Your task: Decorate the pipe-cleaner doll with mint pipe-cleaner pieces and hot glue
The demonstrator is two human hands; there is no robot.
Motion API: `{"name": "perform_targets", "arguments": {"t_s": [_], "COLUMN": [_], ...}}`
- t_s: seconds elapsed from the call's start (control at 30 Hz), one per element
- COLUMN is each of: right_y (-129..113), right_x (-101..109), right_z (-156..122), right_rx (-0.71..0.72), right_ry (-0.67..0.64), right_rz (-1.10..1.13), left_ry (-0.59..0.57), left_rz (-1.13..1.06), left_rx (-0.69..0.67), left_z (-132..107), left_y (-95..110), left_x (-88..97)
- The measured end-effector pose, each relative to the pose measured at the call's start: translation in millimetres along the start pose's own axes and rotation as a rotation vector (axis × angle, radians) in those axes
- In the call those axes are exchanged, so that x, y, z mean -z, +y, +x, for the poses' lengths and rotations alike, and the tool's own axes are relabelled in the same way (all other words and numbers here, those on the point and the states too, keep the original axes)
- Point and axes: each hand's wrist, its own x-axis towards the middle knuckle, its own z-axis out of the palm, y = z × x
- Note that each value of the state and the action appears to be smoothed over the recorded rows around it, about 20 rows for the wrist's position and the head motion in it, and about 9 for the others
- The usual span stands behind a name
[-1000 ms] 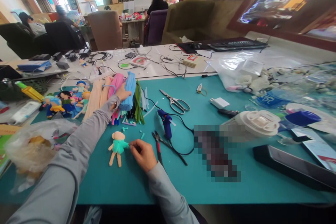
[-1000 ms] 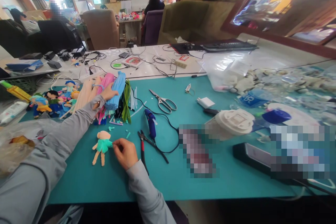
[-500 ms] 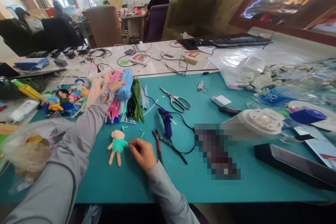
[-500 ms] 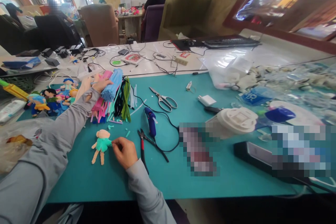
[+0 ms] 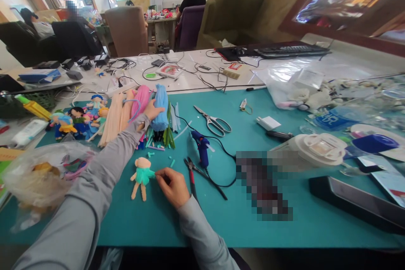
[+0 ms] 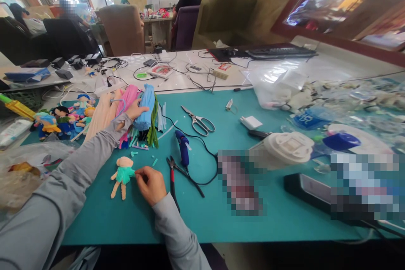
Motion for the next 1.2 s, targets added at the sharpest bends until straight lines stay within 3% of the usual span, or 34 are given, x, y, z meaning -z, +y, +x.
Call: {"name": "perform_targets", "arguments": {"t_s": [0.17,0.3,0.53,0.77,0.97,1.2], "right_y": [1,3,3,3,3,5], "right_x": [1,1,1,1,2,1], "right_z": [0,0,0,1,1,2], "right_rx": [0.008,0.016,0.029,0.031,0.031,0.038], "right_ry": [-0.004,-0.009,-0.016,-0.01,-0.009,-0.012], "right_rz": [-0.015,-0.021,-0.018,-0.016,-0.018,-0.019], "left_ry": [-0.07,-0.102,-0.023,-0.142,-0.151,-0.119], "left_rz": [0.149,0.288,0.535,0.69,0.747,0.846], "left_rx": [-0.031,-0.084,-0.212,-0.304,-0.355,-0.377], "left_z": [-14,-19,-20,-14,2,11], "left_y": [0,3,8,-14,-23,-36], "left_x": [-24.5,-23.6,17.0,57.1,93.2,111.2]}}
